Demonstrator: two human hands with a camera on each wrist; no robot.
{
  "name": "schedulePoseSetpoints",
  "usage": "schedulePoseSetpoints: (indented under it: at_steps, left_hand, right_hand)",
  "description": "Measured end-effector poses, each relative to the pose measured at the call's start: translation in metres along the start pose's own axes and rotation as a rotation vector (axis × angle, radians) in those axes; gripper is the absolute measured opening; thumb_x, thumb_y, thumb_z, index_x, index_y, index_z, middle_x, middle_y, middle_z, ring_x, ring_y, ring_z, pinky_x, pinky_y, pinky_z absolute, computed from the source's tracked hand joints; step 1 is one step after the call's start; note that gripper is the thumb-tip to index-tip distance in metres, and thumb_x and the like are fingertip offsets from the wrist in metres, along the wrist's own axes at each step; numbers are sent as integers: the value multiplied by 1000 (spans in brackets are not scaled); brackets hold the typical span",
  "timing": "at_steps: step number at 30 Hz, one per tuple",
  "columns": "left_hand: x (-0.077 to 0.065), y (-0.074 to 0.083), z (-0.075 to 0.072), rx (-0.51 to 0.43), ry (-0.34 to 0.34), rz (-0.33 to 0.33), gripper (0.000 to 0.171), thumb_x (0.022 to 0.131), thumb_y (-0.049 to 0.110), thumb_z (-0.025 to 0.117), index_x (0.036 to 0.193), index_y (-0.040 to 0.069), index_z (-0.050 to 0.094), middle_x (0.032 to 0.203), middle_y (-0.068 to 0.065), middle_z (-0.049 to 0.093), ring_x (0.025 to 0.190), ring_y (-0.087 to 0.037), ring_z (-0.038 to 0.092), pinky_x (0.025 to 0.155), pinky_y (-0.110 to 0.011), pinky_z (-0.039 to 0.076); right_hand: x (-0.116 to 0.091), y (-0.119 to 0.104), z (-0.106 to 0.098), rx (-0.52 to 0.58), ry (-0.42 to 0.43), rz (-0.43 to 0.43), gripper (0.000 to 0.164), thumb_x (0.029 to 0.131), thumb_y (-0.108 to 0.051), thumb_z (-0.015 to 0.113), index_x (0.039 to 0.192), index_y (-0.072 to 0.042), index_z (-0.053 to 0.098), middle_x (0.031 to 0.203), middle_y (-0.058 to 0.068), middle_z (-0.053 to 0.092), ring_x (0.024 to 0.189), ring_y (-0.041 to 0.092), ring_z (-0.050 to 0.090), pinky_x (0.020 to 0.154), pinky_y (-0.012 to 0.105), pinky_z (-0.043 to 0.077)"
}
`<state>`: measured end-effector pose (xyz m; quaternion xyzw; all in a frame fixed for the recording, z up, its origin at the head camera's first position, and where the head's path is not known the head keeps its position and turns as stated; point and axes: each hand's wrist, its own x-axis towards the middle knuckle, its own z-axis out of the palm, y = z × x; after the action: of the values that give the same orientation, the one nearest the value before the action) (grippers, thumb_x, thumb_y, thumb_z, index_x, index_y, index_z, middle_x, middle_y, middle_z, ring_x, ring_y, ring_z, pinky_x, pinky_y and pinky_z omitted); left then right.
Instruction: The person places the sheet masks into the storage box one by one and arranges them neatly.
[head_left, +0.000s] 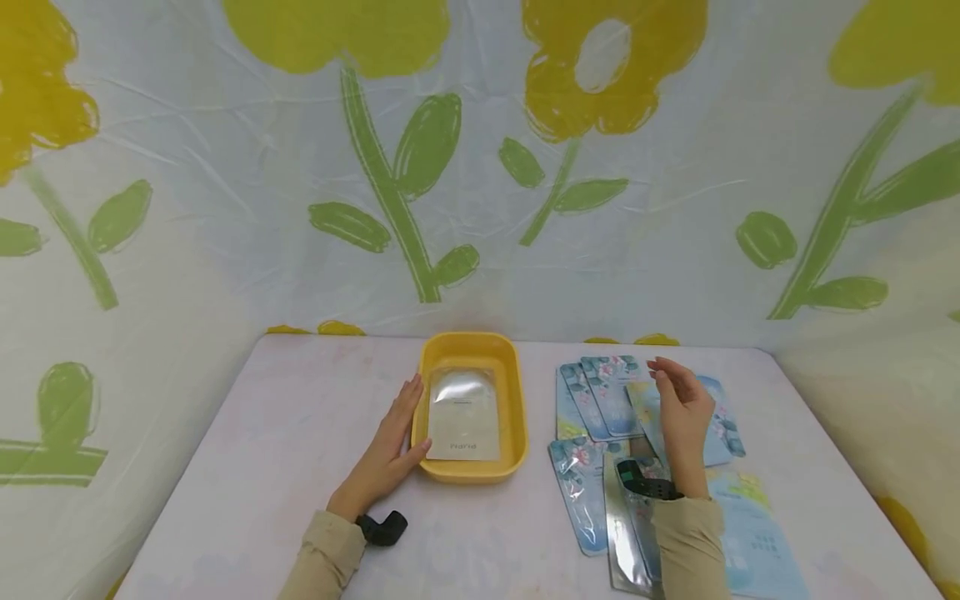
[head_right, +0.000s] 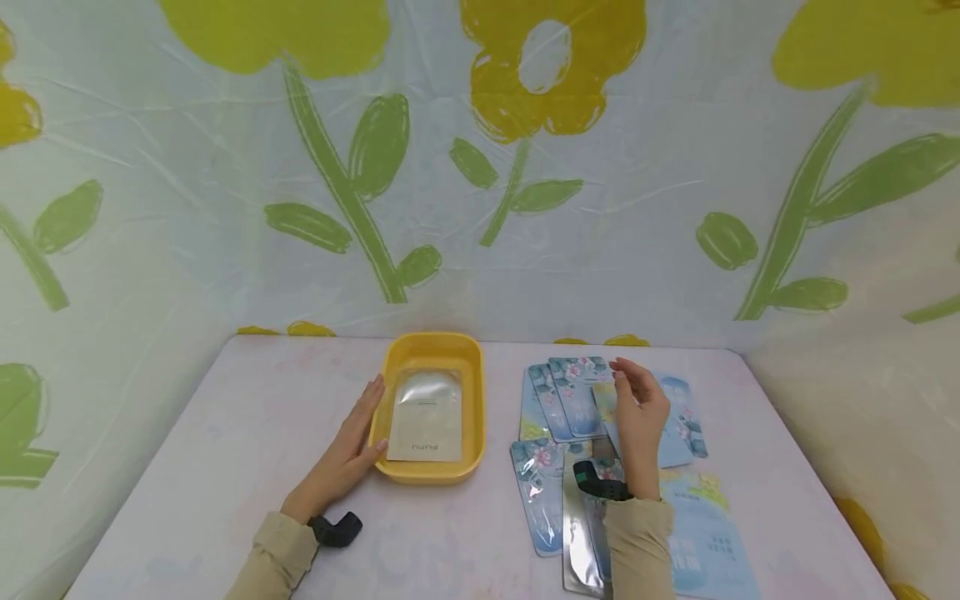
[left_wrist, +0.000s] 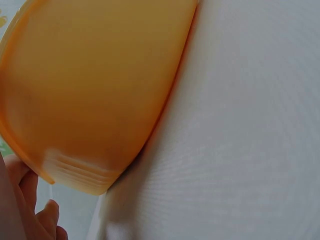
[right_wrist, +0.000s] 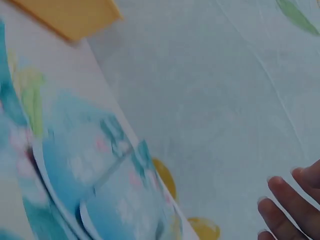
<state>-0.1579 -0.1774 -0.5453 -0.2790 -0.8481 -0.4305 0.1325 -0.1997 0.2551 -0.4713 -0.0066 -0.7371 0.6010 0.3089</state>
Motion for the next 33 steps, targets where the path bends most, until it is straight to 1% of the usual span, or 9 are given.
schedulePoseSetpoints:
  at_steps: [2, 4, 7, 10, 17, 20, 23, 28, 33]
  left_hand:
    - [2, 0, 1, 4, 2, 4, 79, 98, 35, 57, 159, 4, 17, 166, -8, 10, 149, -43, 11, 120, -53, 9]
    - [3, 1, 1, 6, 2, 4, 79, 98, 35, 57, 159, 4, 17, 166, -7, 10, 149, -43, 11, 121, -51, 8]
    - [2, 2, 1, 3, -7, -6, 79, 98, 34, 57, 159, 5, 16, 167, -6, 9, 149, -42, 10, 122, -46, 6]
    - [2, 2, 0, 5, -11, -11, 79, 98, 33, 57, 159, 5, 16, 167, -6, 9, 149, -42, 10, 123, -42, 5]
    - [1, 1, 0, 5, -6, -20, 80, 96, 26, 60, 159, 6, 16, 167, -5, 9, 149, -41, 10, 122, -41, 4]
    - [1, 1, 1, 5, -3, -14, 79, 97, 29, 59, 159, 6, 16, 167, -6, 9, 149, -41, 10, 122, -43, 6]
    - [1, 0, 1, 10, -2, -10, 79, 98, 34, 57, 159, 5, 16, 167, -5, 9, 149, -42, 11, 122, -45, 7]
    - [0, 0, 0, 16, -9, -20, 79, 98, 36, 56, 159, 7, 15, 167, -5, 9, 150, -40, 10, 122, -46, 7]
    - [1, 1, -1, 12, -20, -37, 80, 98, 32, 58, 160, 10, 14, 167, -3, 8, 151, -36, 8, 121, -51, 9]
  right_hand:
    - [2, 7, -13, -140, 47, 26, 26, 101, -10, 56, 120, 2, 69, 115, 11, 70, 102, 8, 61, 89, 16, 46]
    - [2, 12, -24, -252, 69, 68, 28, 101, -14, 55, 122, -1, 68, 119, 12, 67, 109, 12, 58, 95, 23, 44]
    - [2, 21, -38, -358, 56, 149, 35, 101, -16, 53, 132, -1, 61, 134, 19, 57, 125, 28, 50, 109, 43, 36]
    - [1, 28, -47, -456, -20, 225, 49, 99, -20, 55, 142, 2, 48, 146, 27, 43, 136, 44, 35, 113, 60, 24]
    - [0, 44, -49, -766, -289, 363, 104, 84, -49, 73, 154, 6, 18, 155, 36, 16, 141, 55, 14, 112, 69, 10]
    - [-2, 46, -48, -799, -345, 379, 112, 79, -52, 76, 154, 6, 16, 156, 36, 7, 143, 54, 6, 111, 70, 2]
    - [-4, 47, -47, -801, -350, 375, 110, 80, -53, 75, 153, 6, 18, 157, 34, 7, 143, 53, 4, 111, 70, -1]
    - [-4, 50, -47, -806, -307, 382, 107, 79, -57, 76, 153, 2, 26, 155, 33, 14, 138, 57, 11, 105, 75, 4]
    - [-4, 49, -46, -809, -246, 446, 108, 75, -59, 79, 154, -3, 30, 152, 36, 14, 136, 61, 6, 101, 79, 1]
